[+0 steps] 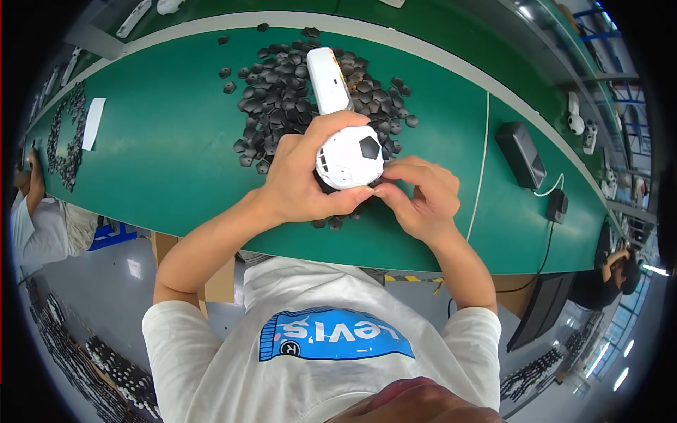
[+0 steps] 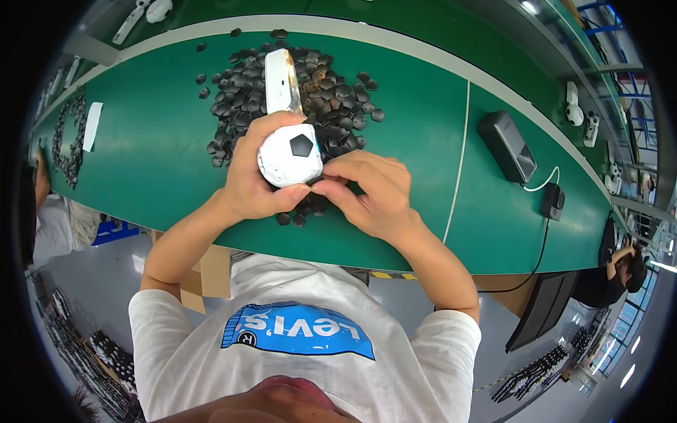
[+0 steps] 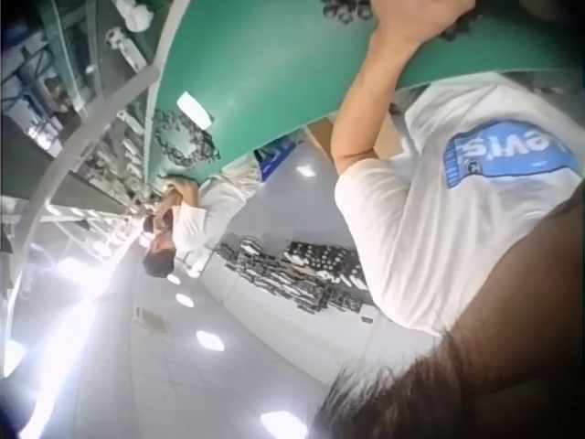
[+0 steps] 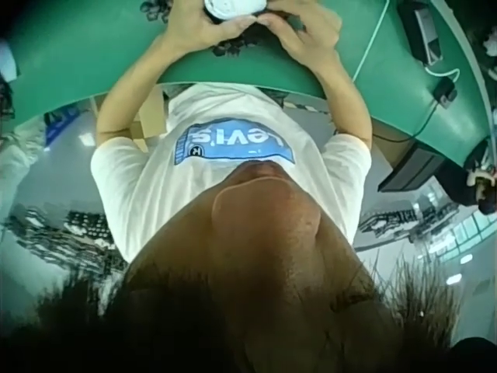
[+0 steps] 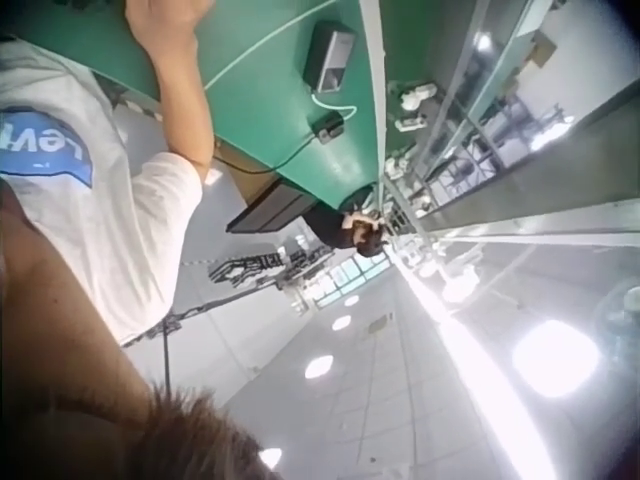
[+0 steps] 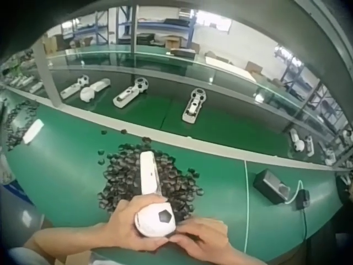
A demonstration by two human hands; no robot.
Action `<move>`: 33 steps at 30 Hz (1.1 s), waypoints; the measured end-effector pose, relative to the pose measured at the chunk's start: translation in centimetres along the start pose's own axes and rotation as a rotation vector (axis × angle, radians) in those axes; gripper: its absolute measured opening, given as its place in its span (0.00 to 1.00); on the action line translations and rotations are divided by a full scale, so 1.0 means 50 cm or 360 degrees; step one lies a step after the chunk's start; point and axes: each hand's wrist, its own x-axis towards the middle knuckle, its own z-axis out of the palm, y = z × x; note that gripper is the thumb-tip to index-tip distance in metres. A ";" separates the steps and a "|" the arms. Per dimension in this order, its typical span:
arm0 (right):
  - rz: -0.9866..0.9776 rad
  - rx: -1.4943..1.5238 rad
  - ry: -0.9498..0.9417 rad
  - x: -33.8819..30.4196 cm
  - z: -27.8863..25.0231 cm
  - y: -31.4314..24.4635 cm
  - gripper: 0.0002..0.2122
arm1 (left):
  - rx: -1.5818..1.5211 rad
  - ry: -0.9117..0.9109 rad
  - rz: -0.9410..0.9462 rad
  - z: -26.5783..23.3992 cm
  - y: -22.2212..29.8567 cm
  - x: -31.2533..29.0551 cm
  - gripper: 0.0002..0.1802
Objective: Assembling small plastic components into a white toy housing at a factory production line station.
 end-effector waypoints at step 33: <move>0.0752 0.0719 -0.0014 0.012 0.010 -0.008 0.11 | -0.0454 0.0102 -0.0096 0.011 -0.013 -0.007 0.44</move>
